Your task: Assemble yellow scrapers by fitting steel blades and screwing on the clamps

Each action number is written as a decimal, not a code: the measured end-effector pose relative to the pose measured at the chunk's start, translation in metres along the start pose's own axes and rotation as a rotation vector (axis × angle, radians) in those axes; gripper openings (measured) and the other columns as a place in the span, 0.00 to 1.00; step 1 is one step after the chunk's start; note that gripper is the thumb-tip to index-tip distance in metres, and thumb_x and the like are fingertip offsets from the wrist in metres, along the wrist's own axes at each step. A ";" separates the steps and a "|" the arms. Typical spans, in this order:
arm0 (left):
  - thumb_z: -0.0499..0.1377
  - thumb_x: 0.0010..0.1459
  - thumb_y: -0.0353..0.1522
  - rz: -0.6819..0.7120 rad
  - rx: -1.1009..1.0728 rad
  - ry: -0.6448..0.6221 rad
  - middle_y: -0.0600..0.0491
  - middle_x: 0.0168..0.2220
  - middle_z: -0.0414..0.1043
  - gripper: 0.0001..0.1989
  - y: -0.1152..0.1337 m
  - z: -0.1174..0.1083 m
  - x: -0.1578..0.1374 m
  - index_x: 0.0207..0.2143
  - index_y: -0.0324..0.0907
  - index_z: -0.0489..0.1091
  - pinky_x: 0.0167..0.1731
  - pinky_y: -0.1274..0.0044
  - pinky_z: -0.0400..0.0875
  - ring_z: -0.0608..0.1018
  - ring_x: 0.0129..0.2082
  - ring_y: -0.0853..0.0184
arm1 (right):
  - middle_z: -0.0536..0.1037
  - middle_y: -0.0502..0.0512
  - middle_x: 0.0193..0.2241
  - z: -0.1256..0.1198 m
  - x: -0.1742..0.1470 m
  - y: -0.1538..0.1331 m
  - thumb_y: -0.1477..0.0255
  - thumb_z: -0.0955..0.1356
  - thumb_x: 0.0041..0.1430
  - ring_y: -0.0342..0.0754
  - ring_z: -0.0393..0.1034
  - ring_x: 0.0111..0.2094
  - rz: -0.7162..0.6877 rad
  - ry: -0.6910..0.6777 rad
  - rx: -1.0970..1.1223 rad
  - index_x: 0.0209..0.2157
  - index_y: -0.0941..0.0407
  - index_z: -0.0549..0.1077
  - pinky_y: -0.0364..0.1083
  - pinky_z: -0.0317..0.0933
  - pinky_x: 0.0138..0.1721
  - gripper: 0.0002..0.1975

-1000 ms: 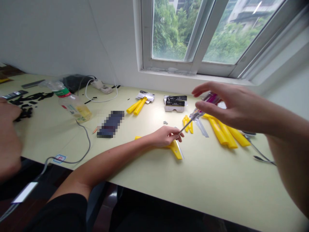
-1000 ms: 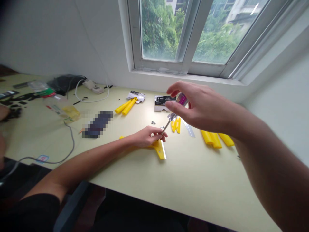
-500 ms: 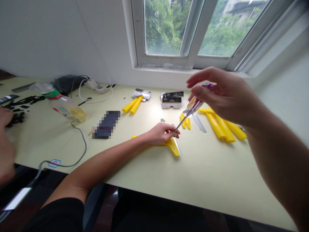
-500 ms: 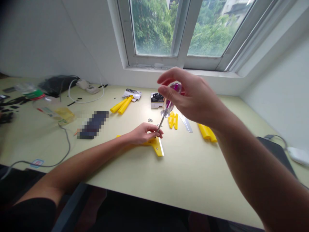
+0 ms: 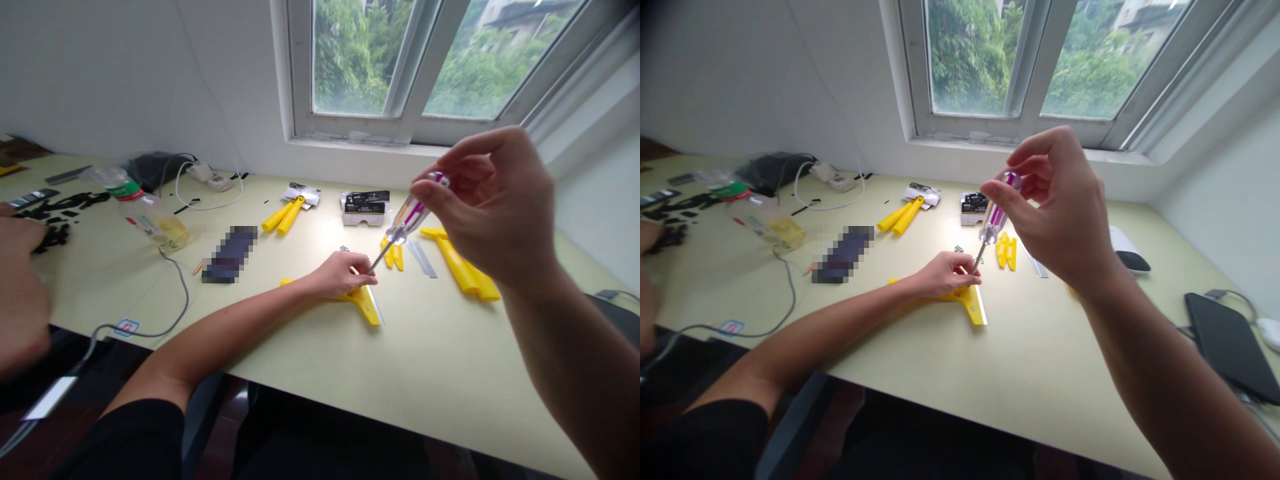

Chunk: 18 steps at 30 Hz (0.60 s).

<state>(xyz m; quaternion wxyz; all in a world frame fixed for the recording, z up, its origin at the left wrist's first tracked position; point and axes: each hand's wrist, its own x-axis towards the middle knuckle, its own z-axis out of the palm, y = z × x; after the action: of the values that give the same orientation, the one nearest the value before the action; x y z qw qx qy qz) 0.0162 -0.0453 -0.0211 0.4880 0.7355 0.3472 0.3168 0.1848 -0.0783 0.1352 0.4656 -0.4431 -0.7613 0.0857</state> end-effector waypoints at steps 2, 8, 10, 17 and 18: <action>0.65 0.51 0.34 0.012 0.017 -0.005 0.51 0.31 0.76 0.10 0.002 -0.001 -0.001 0.25 0.36 0.70 0.34 0.77 0.68 0.74 0.31 0.70 | 0.76 0.58 0.36 -0.001 0.000 -0.005 0.65 0.70 0.56 0.54 0.74 0.39 0.012 -0.024 0.101 0.40 0.54 0.69 0.53 0.69 0.43 0.11; 0.56 0.55 0.26 0.089 0.047 -0.118 0.50 0.37 0.77 0.12 0.004 -0.003 -0.004 0.41 0.38 0.73 0.39 0.76 0.68 0.77 0.38 0.67 | 0.74 0.59 0.40 0.004 0.002 0.007 0.69 0.69 0.55 0.50 0.73 0.36 -0.045 0.094 0.098 0.35 0.56 0.75 0.49 0.71 0.39 0.06; 0.54 0.55 0.24 0.098 0.029 -0.125 0.50 0.36 0.77 0.13 0.003 -0.003 -0.004 0.41 0.37 0.73 0.39 0.76 0.69 0.78 0.38 0.67 | 0.77 0.57 0.37 0.007 0.002 0.012 0.71 0.69 0.56 0.49 0.73 0.35 -0.075 0.113 0.145 0.37 0.56 0.76 0.49 0.71 0.39 0.07; 0.60 0.55 0.27 0.051 0.008 -0.053 0.51 0.32 0.76 0.04 0.000 0.000 -0.002 0.31 0.36 0.74 0.36 0.78 0.69 0.76 0.33 0.70 | 0.75 0.53 0.39 0.011 -0.002 0.021 0.73 0.71 0.54 0.48 0.74 0.37 -0.133 0.116 0.328 0.36 0.53 0.77 0.51 0.73 0.40 0.06; 0.61 0.54 0.28 0.045 0.017 -0.035 0.51 0.31 0.76 0.03 0.000 0.000 -0.002 0.31 0.36 0.74 0.35 0.78 0.69 0.75 0.31 0.70 | 0.75 0.53 0.38 0.011 -0.003 0.021 0.75 0.72 0.53 0.48 0.74 0.38 -0.160 0.134 0.323 0.38 0.53 0.77 0.51 0.73 0.41 0.09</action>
<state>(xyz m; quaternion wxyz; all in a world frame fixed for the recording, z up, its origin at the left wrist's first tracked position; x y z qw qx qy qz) 0.0153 -0.0467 -0.0218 0.4804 0.7528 0.3245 0.3117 0.1892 -0.0646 0.1158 0.5855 -0.3054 -0.7378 0.1398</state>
